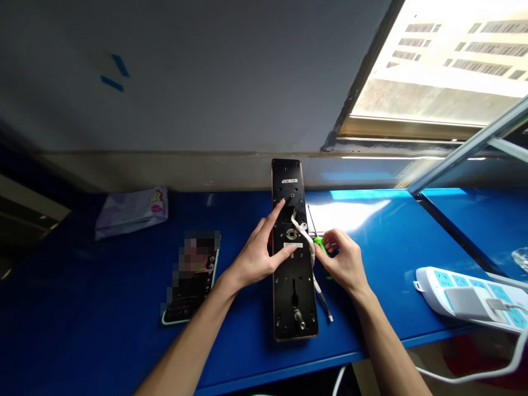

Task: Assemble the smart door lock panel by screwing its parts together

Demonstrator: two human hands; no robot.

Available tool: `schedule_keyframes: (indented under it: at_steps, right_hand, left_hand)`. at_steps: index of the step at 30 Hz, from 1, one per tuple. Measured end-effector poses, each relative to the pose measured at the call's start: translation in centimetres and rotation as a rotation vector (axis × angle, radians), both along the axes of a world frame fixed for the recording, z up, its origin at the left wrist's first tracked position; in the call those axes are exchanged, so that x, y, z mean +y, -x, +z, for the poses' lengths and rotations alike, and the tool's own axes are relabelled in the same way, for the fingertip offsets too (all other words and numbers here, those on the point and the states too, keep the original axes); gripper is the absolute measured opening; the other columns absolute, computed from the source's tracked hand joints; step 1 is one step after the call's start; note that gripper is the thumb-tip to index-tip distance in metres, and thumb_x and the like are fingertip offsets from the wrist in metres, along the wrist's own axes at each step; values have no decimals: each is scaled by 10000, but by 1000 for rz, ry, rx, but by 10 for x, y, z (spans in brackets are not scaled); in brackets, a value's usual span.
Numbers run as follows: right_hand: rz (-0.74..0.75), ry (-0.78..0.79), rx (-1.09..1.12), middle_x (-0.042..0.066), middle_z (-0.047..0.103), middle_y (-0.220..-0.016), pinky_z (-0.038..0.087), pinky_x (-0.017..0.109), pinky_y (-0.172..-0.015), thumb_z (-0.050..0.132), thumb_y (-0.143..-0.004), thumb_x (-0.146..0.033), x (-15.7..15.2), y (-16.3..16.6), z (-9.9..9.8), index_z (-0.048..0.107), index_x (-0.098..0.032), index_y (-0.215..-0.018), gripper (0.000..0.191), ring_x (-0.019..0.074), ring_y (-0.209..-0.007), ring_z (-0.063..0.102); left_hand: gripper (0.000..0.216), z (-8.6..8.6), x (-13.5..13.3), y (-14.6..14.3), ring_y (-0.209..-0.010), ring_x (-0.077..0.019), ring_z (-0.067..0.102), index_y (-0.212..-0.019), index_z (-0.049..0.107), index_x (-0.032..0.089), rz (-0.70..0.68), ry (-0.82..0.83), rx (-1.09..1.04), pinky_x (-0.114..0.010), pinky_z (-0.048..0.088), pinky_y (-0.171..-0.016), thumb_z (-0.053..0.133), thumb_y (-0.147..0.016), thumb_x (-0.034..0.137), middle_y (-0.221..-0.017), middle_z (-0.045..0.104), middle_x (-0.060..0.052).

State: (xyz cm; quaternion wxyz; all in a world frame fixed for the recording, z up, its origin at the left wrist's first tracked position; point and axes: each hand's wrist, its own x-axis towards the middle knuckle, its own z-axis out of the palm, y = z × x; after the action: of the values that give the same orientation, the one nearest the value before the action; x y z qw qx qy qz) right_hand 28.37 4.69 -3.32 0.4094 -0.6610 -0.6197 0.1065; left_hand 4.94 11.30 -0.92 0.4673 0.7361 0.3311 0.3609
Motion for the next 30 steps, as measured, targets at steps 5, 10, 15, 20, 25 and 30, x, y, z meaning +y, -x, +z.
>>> schedule_keyframes:
  at_steps: [5,10,15,20,25,30]
  right_hand:
    - [18,-10,-23,-13,655,-865,537,261,-628,681,-1014,-450,0,-5,-6,658,-174,-955,284,103,-667,587]
    - [-43,-52,-31,-4,651,-890,550,290,-686,709,-991,-434,1,-4,-3,658,-177,-929,269,123,-732,601]
    - [-45,-120,44,21,652,-864,512,293,-621,720,-928,-338,23,-1,35,644,-210,-842,171,152,-715,601]
    - [146,-152,99,-3,695,-778,510,263,-587,705,-951,-340,66,0,69,659,-223,-857,156,140,-672,641]
    - [238,-237,80,-9,695,-833,576,291,-689,699,-1005,-383,88,-5,52,683,-176,-934,219,127,-717,659]
    - [244,-301,32,30,728,-1002,616,325,-760,655,-1043,-411,80,-8,28,700,-175,-1063,241,143,-819,692]
  left_hand:
    - [956,-2,-14,-17,-1553,-378,422,-1712,236,288,160,-64,29,-562,364,-1292,768,-922,364,-1655,456,-156]
    - [858,-5,-21,-29,-1508,-351,492,-1671,324,316,283,-43,-31,-519,407,-1264,756,-929,320,-1622,491,-128]
    - [778,-9,-23,-31,-1478,-335,523,-1625,401,307,315,-24,-70,-514,397,-1269,756,-933,332,-1575,539,-120]
    - [750,-11,-22,-32,-1487,-331,517,-1599,419,311,314,-24,-116,-525,384,-1275,761,-931,327,-1592,541,-113]
    - [775,-9,-17,-28,-1502,-330,512,-1606,418,307,258,-15,-121,-513,380,-1285,772,-916,318,-1610,542,-103]
    - [789,-7,-15,-26,-1496,-320,528,-1609,413,302,240,2,-122,-504,387,-1286,783,-913,335,-1628,532,-107]
